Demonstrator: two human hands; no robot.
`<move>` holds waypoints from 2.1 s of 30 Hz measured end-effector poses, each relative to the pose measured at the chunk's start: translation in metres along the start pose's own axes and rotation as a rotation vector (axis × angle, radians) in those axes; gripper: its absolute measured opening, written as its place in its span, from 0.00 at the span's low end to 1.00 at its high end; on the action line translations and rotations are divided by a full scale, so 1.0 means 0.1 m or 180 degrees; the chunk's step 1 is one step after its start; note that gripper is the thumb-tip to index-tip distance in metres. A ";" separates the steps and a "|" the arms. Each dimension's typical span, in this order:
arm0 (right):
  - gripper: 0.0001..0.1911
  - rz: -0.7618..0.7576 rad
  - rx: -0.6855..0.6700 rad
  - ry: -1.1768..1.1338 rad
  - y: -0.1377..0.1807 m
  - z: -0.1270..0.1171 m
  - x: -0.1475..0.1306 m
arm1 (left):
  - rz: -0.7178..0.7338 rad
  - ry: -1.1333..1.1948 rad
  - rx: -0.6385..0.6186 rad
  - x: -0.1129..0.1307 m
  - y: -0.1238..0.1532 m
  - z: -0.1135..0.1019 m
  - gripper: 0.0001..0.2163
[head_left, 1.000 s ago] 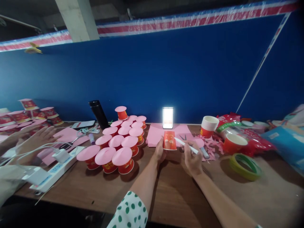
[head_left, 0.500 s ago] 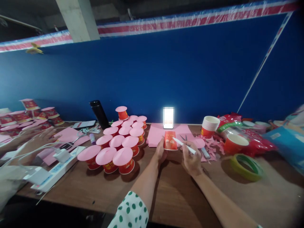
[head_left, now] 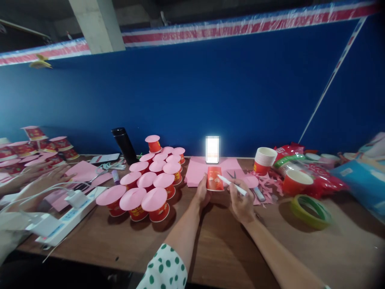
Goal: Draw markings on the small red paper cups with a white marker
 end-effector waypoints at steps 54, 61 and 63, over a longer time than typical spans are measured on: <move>0.09 0.0082 -0.0039 -0.0002 0.00 -0.01 0.03 | -0.0040 -0.0031 -0.0054 0.02 0.01 0.03 0.19; 0.11 0.0148 0.0044 -0.0173 0.00 -0.02 0.01 | 0.0002 -0.0045 -0.0090 0.01 -0.01 0.01 0.18; 0.12 0.0138 0.0029 -0.0218 0.00 -0.01 0.00 | -0.0005 -0.0033 -0.0084 0.01 0.00 0.01 0.18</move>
Point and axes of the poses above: each hand's wrist, its own y-axis away from the middle knuckle, its own z-axis out of the palm, x = y × z, the point moved 5 cm from there along -y, towards the middle knuckle, and after that the axes turned 1 degree about -z, right-handed, at the moved point
